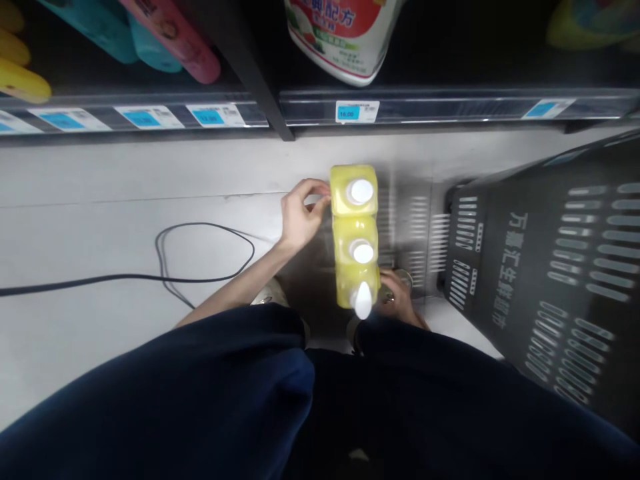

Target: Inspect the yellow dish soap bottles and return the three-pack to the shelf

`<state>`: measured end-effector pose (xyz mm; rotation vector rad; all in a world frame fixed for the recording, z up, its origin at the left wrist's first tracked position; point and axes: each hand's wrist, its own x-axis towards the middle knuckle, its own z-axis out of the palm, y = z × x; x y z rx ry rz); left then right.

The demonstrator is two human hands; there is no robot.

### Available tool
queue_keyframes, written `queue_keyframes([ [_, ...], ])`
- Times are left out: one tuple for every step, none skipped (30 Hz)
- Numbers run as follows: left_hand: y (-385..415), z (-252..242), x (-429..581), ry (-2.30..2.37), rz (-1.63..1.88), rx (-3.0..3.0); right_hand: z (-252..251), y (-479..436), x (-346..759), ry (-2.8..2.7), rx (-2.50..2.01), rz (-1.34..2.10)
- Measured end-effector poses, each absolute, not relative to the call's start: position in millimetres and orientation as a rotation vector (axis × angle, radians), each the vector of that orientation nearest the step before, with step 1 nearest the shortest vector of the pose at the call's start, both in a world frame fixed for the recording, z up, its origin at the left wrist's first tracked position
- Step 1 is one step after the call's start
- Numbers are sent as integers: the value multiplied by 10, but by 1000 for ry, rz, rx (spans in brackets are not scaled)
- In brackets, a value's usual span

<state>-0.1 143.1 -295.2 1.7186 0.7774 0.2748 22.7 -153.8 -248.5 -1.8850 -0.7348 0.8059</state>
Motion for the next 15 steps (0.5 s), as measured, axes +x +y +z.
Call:
queue_keyframes([
  [1439, -2951, 13, 705, 224, 1687, -2462, -1509, 224, -820, -1849, 838],
  [1442, -2944, 18, 623, 169, 1642, -2449, -1471, 214, -897, -1802, 911],
  [1441, -2931, 18, 537, 107, 1582, -2448, -1423, 198, -961, -1747, 1011],
  [1440, -2910, 20, 452, 36, 1514, -2461, -1367, 176, -1022, -1685, 1106],
  [1441, -2882, 26, 375, -37, 1444, -2488, -1302, 152, -1085, -1623, 1180],
  [1449, -2851, 39, 313, -110, 1382, -2524, -1230, 127, -1153, -1568, 1225],
  [1467, -2821, 58, 261, -182, 1334, -2565, -1153, 105, -1218, -1534, 1245],
  [1495, -2799, 79, 217, -252, 1303, -2607, -1074, 88, -1270, -1523, 1243],
  [1532, -2791, 95, 186, -319, 1285, -2643, -998, 76, -1306, -1523, 1227],
  [1578, -2802, 98, 168, -381, 1273, -2671, -929, 71, -1321, -1524, 1204],
  [1627, -2835, 81, 172, -424, 1261, -2689, -875, 74, -1311, -1530, 1185],
  [1677, -2889, 35, 203, -437, 1249, -2699, -840, 86, -1279, -1538, 1175],
  [1724, -2959, -43, 264, -412, 1240, -2703, -831, 107, -1233, -1550, 1180],
  [1765, -3038, -154, 353, -346, 1222, -2705, -850, 138, -1166, -1581, 1193],
  [1797, -3115, -295, 469, -237, 1211, -2708, -898, 181, -1079, -1645, 1216],
])
